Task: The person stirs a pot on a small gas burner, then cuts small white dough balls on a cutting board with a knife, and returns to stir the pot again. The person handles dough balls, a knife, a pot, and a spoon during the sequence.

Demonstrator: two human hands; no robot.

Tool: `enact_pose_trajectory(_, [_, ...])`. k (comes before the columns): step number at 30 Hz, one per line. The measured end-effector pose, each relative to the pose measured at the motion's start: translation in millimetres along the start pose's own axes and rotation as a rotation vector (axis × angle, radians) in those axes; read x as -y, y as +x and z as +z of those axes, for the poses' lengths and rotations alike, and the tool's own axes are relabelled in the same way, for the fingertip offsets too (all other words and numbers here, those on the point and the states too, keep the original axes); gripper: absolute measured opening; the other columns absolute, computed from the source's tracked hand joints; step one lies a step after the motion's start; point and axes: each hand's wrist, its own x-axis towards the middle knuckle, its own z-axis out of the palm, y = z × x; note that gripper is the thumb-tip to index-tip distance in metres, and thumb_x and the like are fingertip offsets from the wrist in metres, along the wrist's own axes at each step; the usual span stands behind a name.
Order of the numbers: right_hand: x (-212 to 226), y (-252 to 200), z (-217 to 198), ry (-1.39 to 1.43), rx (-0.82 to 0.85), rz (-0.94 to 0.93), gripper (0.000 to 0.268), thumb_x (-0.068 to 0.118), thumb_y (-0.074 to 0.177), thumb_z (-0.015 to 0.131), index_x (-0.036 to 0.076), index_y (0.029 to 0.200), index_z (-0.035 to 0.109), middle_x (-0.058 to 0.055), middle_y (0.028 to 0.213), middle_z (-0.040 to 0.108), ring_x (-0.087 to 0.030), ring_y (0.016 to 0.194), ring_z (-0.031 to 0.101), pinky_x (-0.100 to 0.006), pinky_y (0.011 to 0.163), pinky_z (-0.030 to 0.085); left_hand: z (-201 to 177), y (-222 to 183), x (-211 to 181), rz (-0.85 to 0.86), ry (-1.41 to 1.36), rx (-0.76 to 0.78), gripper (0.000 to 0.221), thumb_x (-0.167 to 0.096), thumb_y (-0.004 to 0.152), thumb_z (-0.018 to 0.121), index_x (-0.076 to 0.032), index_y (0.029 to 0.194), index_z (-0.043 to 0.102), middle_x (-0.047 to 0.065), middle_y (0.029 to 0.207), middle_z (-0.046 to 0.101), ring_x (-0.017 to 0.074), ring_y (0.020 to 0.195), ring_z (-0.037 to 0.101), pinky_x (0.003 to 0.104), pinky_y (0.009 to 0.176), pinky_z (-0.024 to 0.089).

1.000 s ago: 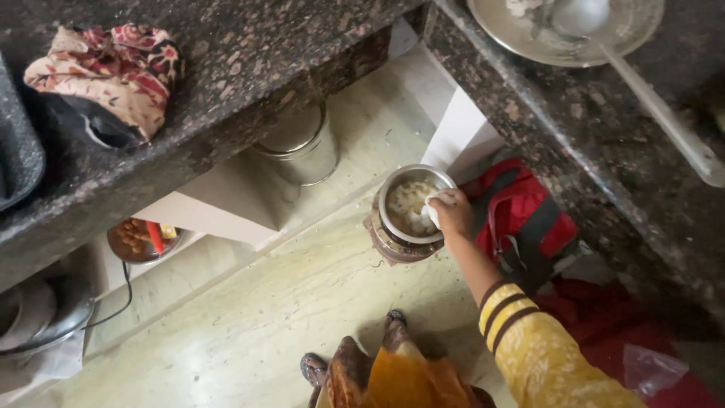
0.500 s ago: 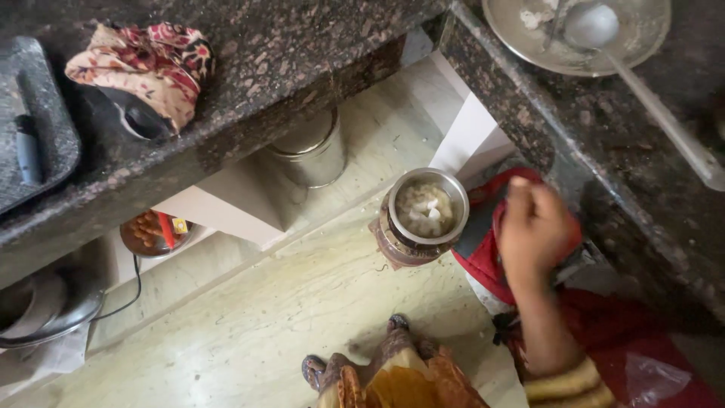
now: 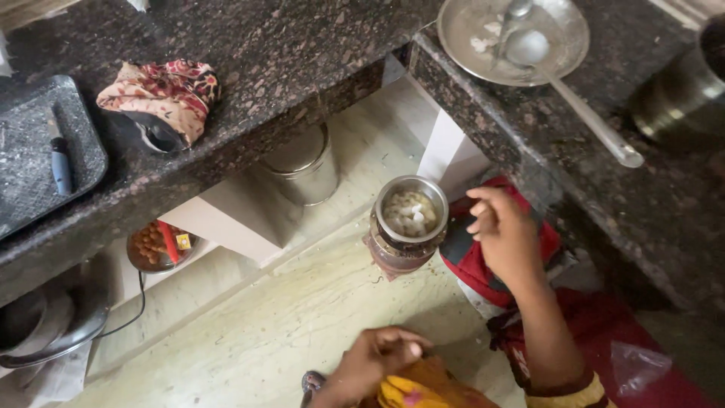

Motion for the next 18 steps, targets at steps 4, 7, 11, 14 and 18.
enact_pose_trajectory(4, [-55.3, -4.0, 6.2, -0.15, 0.132, -0.056, 0.029, 0.003, 0.1, 0.055, 0.008, 0.128, 0.063, -0.012, 0.104, 0.065, -0.018, 0.08, 0.07, -0.032, 0.072, 0.059, -6.4, -10.6, -4.8, 0.02, -0.065, -0.086, 0.033, -0.028, 0.096, 0.07, -0.004, 0.117, 0.078, 0.006, 0.105, 0.08, 0.0163, 0.088, 0.065, 0.033, 0.085, 0.052])
enact_pose_trajectory(7, [-124.9, -4.3, 22.6, -0.199, 0.156, -0.046, 0.031, 0.004, 0.097, 0.056, 0.008, 0.126, 0.065, -0.013, 0.11, 0.064, -0.021, 0.084, 0.072, -0.033, 0.078, 0.059, 1.8, -18.8, -2.2, -0.034, -0.055, -0.067, 0.04, -0.033, 0.095, 0.069, -0.006, 0.124, 0.075, 0.009, 0.111, 0.076, 0.021, 0.088, 0.063, 0.037, 0.085, 0.051])
enact_pose_trajectory(11, [-212.0, -21.0, 46.0, -0.374, 0.254, 0.045, 0.031, 0.013, 0.094, 0.067, 0.008, 0.124, 0.066, -0.013, 0.107, 0.069, -0.027, 0.091, 0.069, -0.04, 0.078, 0.055, 35.5, -32.1, 3.4, 0.015, 0.282, 0.113, 0.052, -0.048, 0.097, 0.059, -0.014, 0.135, 0.069, 0.013, 0.135, 0.061, 0.0275, 0.128, 0.054, 0.041, 0.11, 0.041])
enact_pose_trajectory(14, [-240.6, -39.0, 53.0, -0.303, 0.305, 0.177, 0.037, 0.018, 0.092, 0.07, 0.01, 0.127, 0.064, -0.012, 0.1, 0.073, -0.026, 0.083, 0.071, -0.04, 0.075, 0.057, 49.2, -26.0, 65.5, 0.021, 0.475, 0.22, 0.054, -0.054, 0.1, 0.054, -0.014, 0.133, 0.069, 0.017, 0.147, 0.052, 0.0324, 0.144, 0.042, 0.044, 0.118, 0.033])
enact_pose_trajectory(18, [-227.6, -63.4, 49.8, -0.152, 0.341, 0.328, 0.044, 0.019, 0.09, 0.07, 0.009, 0.132, 0.059, -0.01, 0.098, 0.073, -0.021, 0.069, 0.074, -0.036, 0.066, 0.059, 60.3, -26.7, 136.5, 0.137, 0.623, 0.263, 0.056, -0.055, 0.106, 0.051, -0.005, 0.116, 0.075, 0.024, 0.141, 0.059, 0.0378, 0.146, 0.042, 0.048, 0.12, 0.031])
